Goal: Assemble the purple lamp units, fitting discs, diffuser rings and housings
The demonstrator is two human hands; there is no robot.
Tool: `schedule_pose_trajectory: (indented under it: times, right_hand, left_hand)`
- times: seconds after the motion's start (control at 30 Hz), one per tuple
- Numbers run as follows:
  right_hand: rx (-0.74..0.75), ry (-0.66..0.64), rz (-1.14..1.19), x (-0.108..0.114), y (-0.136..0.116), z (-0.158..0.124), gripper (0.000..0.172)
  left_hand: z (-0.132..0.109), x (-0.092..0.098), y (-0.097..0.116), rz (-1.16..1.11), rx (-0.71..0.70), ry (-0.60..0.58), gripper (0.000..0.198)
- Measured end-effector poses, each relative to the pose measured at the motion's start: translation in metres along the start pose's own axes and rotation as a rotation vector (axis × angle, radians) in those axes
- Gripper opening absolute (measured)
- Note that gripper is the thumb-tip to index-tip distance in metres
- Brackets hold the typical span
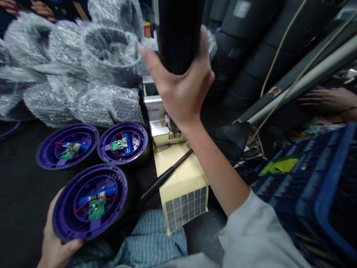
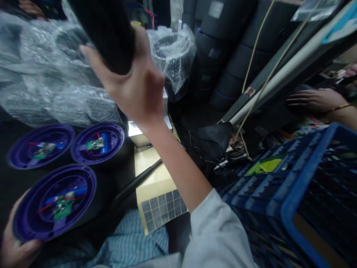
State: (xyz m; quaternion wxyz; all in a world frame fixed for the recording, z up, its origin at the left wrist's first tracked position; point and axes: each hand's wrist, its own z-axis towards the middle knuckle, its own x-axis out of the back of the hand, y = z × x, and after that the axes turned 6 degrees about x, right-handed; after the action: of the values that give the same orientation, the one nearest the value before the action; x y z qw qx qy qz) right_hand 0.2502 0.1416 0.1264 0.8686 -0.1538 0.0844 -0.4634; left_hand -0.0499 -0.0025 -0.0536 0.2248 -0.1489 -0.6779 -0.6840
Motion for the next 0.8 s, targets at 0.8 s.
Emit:
schedule_pose_trajectory:
  times: [0.8]
  right_hand:
    - [-0.313, -0.171, 0.387, -0.039, -0.124, -0.039, 0.027]
  left_hand:
    - [0.007, -0.013, 0.029, -0.392, -0.144, -0.176, 0.104]
